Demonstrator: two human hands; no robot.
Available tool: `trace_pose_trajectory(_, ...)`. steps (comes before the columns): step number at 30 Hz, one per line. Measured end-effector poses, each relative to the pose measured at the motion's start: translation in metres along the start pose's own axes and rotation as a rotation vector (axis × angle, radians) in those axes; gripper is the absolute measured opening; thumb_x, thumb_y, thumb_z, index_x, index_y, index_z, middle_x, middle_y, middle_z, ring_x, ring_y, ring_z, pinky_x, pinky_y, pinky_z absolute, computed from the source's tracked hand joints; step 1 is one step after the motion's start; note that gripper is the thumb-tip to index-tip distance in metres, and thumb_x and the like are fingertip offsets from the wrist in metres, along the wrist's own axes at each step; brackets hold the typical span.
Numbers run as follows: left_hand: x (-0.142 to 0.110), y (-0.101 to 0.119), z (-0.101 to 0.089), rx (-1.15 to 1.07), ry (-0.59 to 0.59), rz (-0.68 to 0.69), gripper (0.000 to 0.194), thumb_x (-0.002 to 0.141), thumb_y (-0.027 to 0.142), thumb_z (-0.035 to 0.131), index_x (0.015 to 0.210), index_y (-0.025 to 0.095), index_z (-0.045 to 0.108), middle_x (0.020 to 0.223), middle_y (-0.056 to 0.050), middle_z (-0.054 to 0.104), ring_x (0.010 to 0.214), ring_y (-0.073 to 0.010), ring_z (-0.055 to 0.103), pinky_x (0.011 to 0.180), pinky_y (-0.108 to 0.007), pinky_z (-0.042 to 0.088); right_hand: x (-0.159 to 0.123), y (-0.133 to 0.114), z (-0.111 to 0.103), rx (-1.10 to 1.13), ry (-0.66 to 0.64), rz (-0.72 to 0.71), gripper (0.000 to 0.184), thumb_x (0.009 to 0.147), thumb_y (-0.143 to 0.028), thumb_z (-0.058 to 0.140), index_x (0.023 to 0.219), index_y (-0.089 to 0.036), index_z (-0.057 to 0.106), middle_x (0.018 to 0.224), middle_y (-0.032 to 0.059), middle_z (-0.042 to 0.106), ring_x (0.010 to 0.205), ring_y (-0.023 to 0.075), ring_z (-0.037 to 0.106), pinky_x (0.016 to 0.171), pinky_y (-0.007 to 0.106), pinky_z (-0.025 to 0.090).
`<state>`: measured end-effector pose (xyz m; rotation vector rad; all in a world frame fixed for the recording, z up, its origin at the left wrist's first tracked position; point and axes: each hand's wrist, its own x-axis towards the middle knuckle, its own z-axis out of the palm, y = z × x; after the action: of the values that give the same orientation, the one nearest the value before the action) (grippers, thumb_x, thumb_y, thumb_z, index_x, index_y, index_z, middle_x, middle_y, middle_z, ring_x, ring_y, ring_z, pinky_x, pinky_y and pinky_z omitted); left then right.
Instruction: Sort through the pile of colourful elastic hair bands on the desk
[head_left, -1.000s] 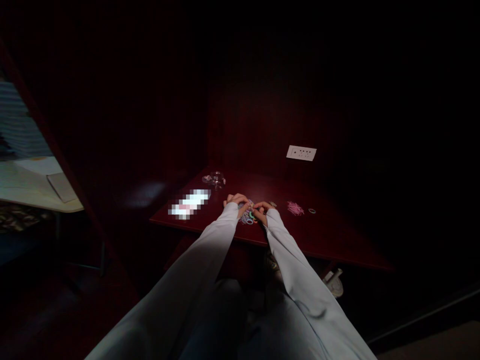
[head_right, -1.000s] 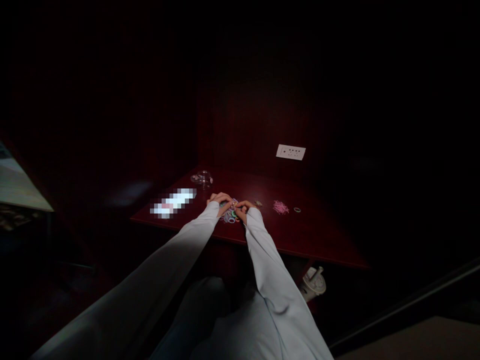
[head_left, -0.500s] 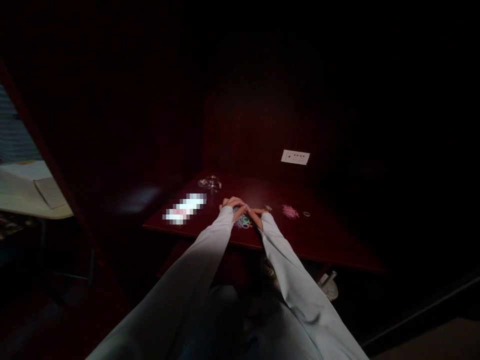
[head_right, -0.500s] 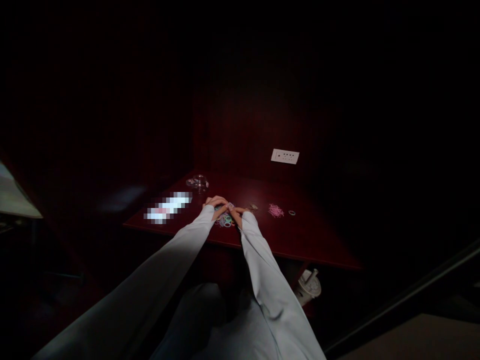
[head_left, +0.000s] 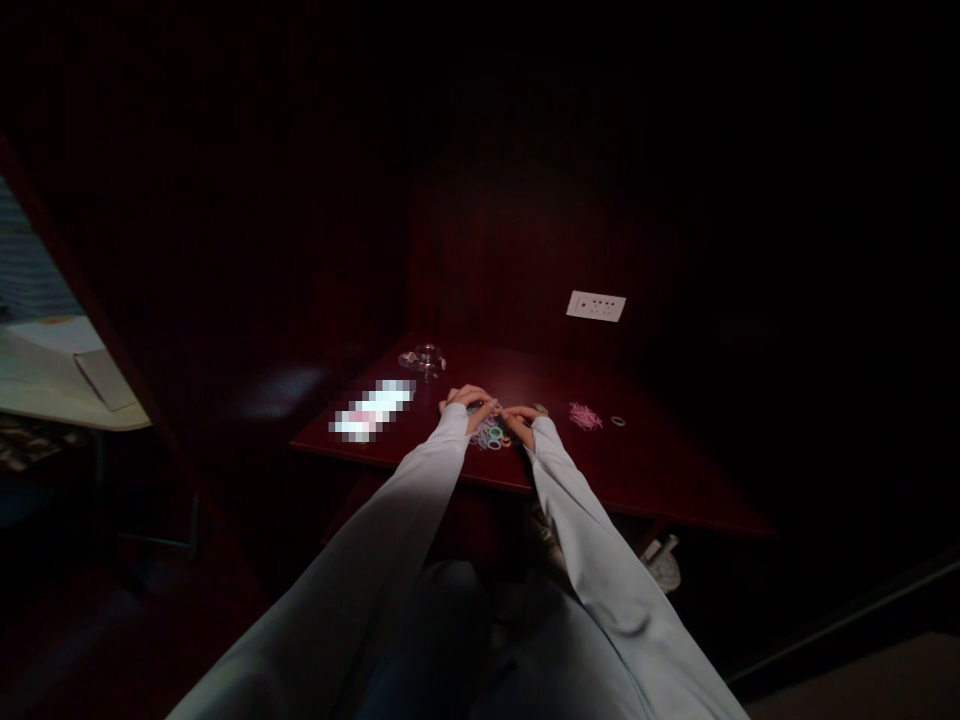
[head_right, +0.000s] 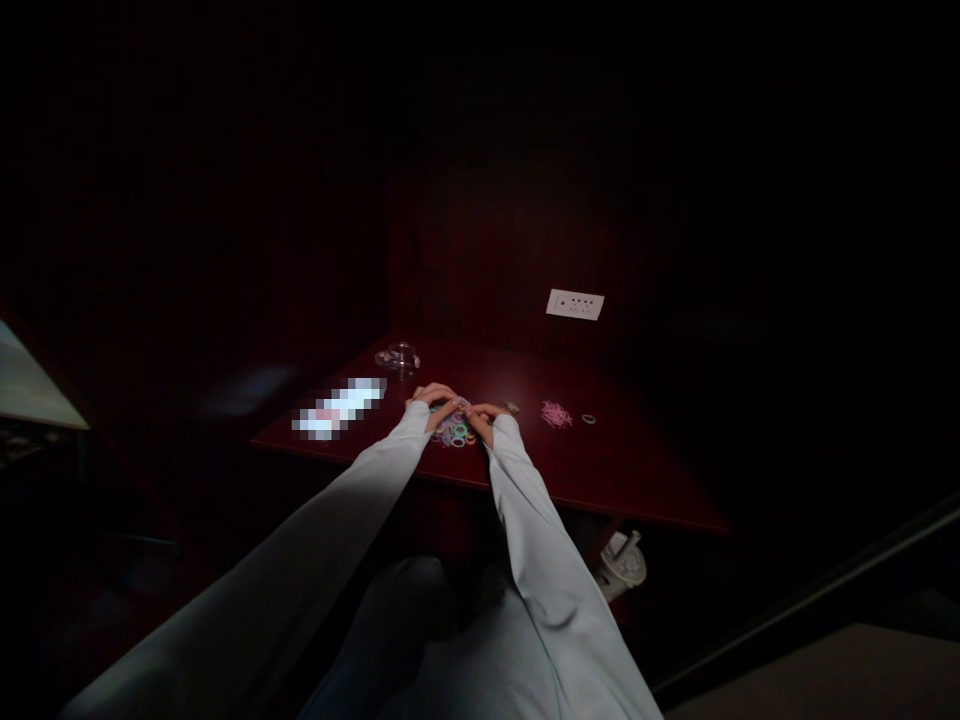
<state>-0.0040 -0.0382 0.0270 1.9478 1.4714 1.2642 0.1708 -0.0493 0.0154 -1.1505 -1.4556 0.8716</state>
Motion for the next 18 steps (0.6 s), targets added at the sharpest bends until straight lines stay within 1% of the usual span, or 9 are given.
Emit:
trace_pose_trajectory(4,-0.001,0.003,-0.001,-0.01,-0.009,-0.017,0.012,0.094,0.031,0.069,0.09,0.028,0.08,0.119,0.002,0.076,0.117,-0.0227,0.06,0.106,-0.041,0.036,-0.005,-0.008,-0.003,-0.086,0.048,-0.067,0.062,0.059,-0.08,0.075,0.071,-0.019,0.072,0.051,-0.0047,0.045,0.053,0.012,0.041,0.052,0.027,0.033)
trace_pose_trajectory(6,-0.002,0.004,-0.001,-0.012,-0.013,-0.025,0.012,0.094,0.029,0.069,0.089,0.028,0.08,0.118,0.002,0.076,0.117,-0.0227,0.06,0.106,-0.041,0.036,-0.004,-0.008,-0.004,-0.148,0.069,-0.098,0.061,0.064,-0.08,0.071,0.071,-0.02,0.072,0.054,-0.0035,0.047,0.056,0.0132,0.043,0.055,0.027,0.034)
trace_pose_trajectory(8,-0.003,0.006,-0.002,-0.011,-0.011,-0.034,0.011,0.093,0.027,0.069,0.089,0.027,0.079,0.118,0.002,0.077,0.117,-0.0226,0.06,0.105,-0.041,0.036,-0.002,-0.007,-0.007,-0.246,0.113,-0.122,0.057,0.071,-0.076,0.066,0.074,-0.02,0.074,0.058,-0.0017,0.051,0.06,0.015,0.047,0.059,0.028,0.036)
trace_pose_trajectory(11,-0.004,0.009,-0.003,0.002,0.0,-0.054,0.011,0.093,0.025,0.068,0.087,0.027,0.077,0.118,0.003,0.077,0.117,-0.0227,0.06,0.104,-0.041,0.036,0.002,-0.004,-0.02,-0.5,0.257,-0.069,0.047,0.087,-0.063,0.058,0.083,-0.021,0.077,0.068,0.0015,0.062,0.069,0.0179,0.054,0.069,0.03,0.039)
trace_pose_trajectory(14,-0.006,0.013,-0.004,0.015,-0.009,-0.064,0.012,0.094,0.024,0.067,0.085,0.026,0.076,0.117,0.003,0.077,0.118,-0.0229,0.059,0.104,-0.041,0.035,0.006,-0.003,-0.04,-0.844,0.425,0.019,0.034,0.095,-0.045,0.054,0.091,-0.021,0.078,0.089,0.0079,0.074,0.089,0.0235,0.059,0.083,0.035,0.039)
trace_pose_trajectory(16,-0.008,0.016,-0.006,0.018,-0.015,-0.068,0.013,0.094,0.024,0.067,0.084,0.026,0.075,0.117,0.003,0.078,0.118,-0.0228,0.059,0.104,-0.041,0.035,0.007,-0.002,-0.051,-1.043,0.446,0.014,0.031,0.097,-0.037,0.053,0.093,-0.02,0.078,0.1,0.0122,0.076,0.099,0.0272,0.058,0.089,0.039,0.035)
trace_pose_trajectory(18,-0.01,0.02,-0.007,0.021,-0.016,-0.082,0.013,0.094,0.023,0.067,0.083,0.025,0.074,0.116,0.003,0.078,0.116,-0.0227,0.059,0.104,-0.041,0.035,0.009,-0.001,-0.058,-1.196,0.391,-0.023,0.03,0.099,-0.034,0.052,0.095,-0.019,0.078,0.104,0.0145,0.076,0.103,0.0291,0.056,0.089,0.04,0.033)
